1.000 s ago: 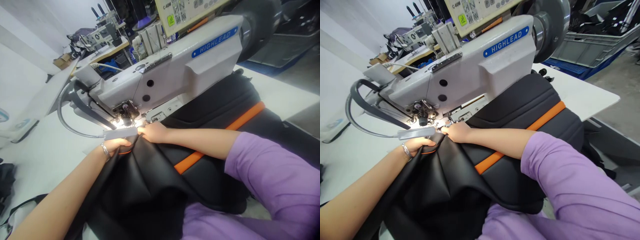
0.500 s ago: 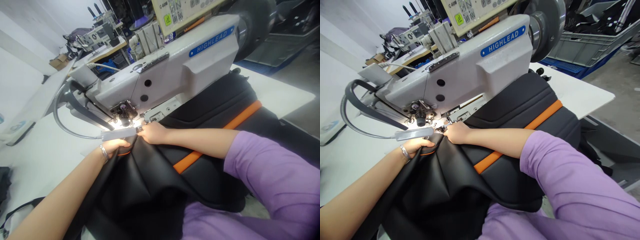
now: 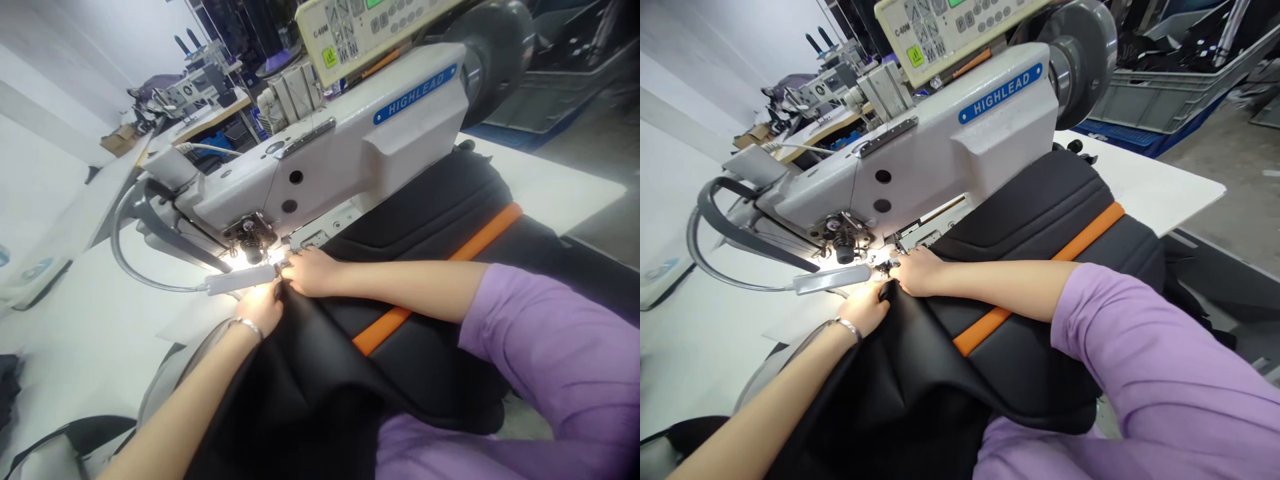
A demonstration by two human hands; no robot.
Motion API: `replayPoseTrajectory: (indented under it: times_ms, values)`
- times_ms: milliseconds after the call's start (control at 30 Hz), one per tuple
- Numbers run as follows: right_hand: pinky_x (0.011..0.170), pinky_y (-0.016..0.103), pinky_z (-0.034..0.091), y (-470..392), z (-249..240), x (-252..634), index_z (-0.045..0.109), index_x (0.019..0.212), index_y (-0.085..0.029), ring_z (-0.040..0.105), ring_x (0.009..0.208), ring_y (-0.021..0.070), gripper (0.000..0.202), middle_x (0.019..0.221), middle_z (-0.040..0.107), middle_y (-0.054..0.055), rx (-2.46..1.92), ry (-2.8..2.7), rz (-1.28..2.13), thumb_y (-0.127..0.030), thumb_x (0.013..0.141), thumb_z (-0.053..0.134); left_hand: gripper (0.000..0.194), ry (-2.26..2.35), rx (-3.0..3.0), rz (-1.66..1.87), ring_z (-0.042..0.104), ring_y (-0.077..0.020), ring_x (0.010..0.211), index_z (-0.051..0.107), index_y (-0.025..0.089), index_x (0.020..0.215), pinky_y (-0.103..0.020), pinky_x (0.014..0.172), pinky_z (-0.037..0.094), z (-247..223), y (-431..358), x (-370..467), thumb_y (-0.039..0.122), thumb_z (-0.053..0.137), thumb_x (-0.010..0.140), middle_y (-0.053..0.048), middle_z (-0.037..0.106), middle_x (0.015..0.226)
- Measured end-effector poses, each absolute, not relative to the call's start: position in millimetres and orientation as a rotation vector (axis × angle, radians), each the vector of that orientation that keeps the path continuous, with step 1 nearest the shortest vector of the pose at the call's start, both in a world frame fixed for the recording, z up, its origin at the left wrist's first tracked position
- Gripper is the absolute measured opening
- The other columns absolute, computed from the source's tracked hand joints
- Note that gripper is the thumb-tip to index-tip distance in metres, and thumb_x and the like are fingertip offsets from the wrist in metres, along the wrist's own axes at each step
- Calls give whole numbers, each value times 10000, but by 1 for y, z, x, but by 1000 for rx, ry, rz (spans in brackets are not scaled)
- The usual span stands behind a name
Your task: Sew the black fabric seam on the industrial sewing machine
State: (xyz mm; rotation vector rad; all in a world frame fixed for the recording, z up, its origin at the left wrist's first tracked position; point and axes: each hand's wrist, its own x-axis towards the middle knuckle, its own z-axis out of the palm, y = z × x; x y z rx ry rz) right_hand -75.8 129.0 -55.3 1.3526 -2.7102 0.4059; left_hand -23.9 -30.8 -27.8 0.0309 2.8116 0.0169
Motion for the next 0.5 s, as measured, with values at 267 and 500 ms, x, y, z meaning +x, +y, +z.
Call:
replayPoseTrajectory:
  times_ms: [267, 500]
  values:
    - [799, 401, 388, 131, -64, -77, 660, 995, -180, 553, 906, 256, 264, 1211, 539, 119, 1356, -2644, 456, -326, 874, 478, 415, 2835, 37, -134, 580, -270, 1057, 532, 174, 1171, -363, 869, 478, -36, -23, -20, 118, 409, 779, -122, 607, 1113]
    - [762, 393, 378, 129, -69, -76, 649, 1015, -174, 562, 887, 252, 274, 1236, 519, 126, 1299, -2606, 449, -325, 874, 467, 402, 2850, 41, -165, 613, -296, 970, 527, 164, 1158, -399, 796, 496, -39, -23, -22, 123, 399, 780, -136, 623, 1051]
